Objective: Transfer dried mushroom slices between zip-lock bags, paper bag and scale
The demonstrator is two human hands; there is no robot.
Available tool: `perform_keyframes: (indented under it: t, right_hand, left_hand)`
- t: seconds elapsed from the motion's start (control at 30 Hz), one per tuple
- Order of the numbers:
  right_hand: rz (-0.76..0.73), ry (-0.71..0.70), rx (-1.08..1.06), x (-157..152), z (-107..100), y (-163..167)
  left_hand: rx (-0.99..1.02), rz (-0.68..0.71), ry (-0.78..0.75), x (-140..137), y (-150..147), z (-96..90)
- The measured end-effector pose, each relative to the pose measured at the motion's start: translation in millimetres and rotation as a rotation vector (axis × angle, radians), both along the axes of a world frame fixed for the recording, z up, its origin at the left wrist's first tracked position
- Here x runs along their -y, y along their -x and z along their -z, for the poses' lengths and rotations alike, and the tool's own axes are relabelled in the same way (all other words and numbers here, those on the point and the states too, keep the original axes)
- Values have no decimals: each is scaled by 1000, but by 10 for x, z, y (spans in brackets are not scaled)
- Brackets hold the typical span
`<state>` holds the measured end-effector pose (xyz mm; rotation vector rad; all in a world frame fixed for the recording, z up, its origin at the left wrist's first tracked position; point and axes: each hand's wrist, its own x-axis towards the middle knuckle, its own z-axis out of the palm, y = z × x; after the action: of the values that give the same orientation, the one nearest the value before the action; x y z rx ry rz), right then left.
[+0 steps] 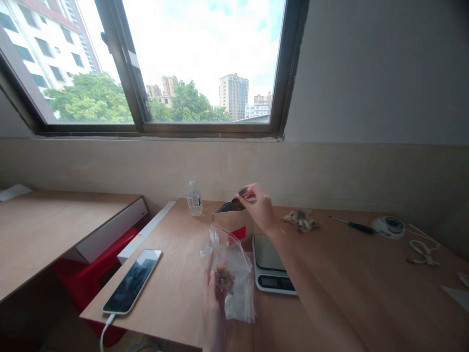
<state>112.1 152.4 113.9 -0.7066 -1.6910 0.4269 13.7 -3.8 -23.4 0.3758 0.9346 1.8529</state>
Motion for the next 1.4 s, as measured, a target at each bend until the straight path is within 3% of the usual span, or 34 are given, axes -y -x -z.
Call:
perform_keyframes:
  t: [0.17,0.43,0.57,0.8,0.93,1.03,1.17,1.27,1.4]
  right_hand:
    - [-14,-80,249,64,122,45]
    - [-4,-60,530,124,182,-83]
    - [82,-21,614,175,238,-99]
    - [156,-15,643,286,158,-104]
    - [150,-33,410,417,13,-143]
    - [-5,82,236,543,-9,-211]
    - [-350,350,303,642,155,-326]
    - [-396,432,409,678,260,-411]
    - [-415,390,508,741,235,-501]
  left_hand:
    - [-31,0,-28,31,23,-84]
    - [-103,75,-8,81,0,-169]
    - [-106,77,-17,65,-12,-150]
    - [-183,86,-42,66,-18,-126]
    - [-251,115,-75,57,-23,-110]
    - [-272,148,-121,43,-40,-147]
    - [-305,179,-147,21,-67,-201]
    - [-346,181,-106,18,-71,-192]
    - [-363,143,-26,44,-47,-176]
